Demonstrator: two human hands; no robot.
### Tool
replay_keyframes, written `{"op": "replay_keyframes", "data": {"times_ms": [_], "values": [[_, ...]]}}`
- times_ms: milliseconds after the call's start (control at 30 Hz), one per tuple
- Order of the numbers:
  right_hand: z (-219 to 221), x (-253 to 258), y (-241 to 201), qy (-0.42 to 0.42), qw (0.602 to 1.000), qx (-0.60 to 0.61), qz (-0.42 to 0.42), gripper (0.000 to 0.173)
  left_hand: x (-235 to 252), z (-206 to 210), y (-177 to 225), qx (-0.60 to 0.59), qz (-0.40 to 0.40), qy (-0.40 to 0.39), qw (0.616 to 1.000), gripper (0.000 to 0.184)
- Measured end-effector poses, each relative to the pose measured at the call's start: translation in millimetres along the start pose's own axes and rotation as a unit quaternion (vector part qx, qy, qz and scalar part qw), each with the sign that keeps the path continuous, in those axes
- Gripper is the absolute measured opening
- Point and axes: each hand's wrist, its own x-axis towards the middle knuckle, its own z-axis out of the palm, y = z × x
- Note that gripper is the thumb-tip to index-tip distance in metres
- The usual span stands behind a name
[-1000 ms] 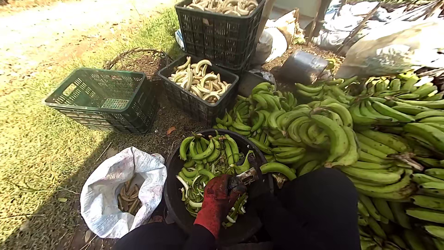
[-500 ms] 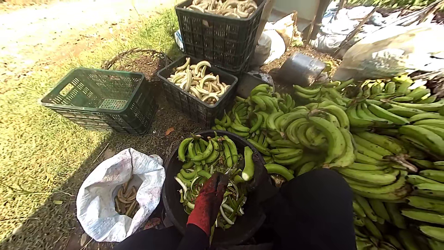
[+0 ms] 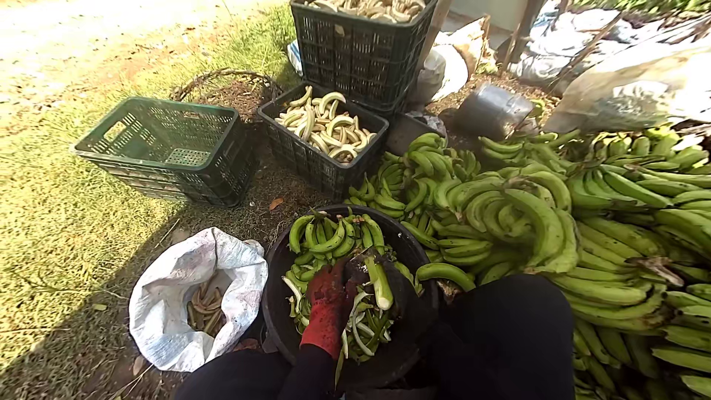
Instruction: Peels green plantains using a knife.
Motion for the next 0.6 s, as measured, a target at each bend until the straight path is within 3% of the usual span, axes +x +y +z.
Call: {"op": "replay_keyframes", "data": {"times_ms": [67,133,200,300,367,400,500,600], "values": [[-1,-1,19,-0.064,0.997,-0.004,0.049,0.059,9,-7,-6,-0.019,-0.056,0.058,0.997,0.054],[-3,-1,26,-0.076,0.995,-0.011,0.069,0.056,12,-12,-15,-0.06,-0.055,0.085,0.993,0.054],[-7,6,20,-0.043,0.998,0.011,0.045,0.053,2,-15,-14,-0.113,-0.021,0.038,0.993,0.051],[-21,35,6,0.057,0.991,-0.061,-0.101,0.048,-22,-13,-1,-0.187,0.014,-0.092,0.978,0.052],[-31,58,4,0.118,0.96,-0.135,-0.213,0.049,-35,-7,6,-0.204,0.028,-0.133,0.969,0.053],[-28,54,-7,0.13,0.956,-0.142,-0.222,0.049,-38,-5,8,-0.204,0.028,-0.136,0.969,0.053],[-12,37,-11,0.069,0.983,-0.029,-0.169,0.042,-29,1,4,-0.149,0.011,-0.099,0.984,0.051],[0,8,2,-0.115,0.989,0.092,0.024,0.041,-6,-5,-4,-0.083,-0.028,-0.012,0.996,0.048]]}}
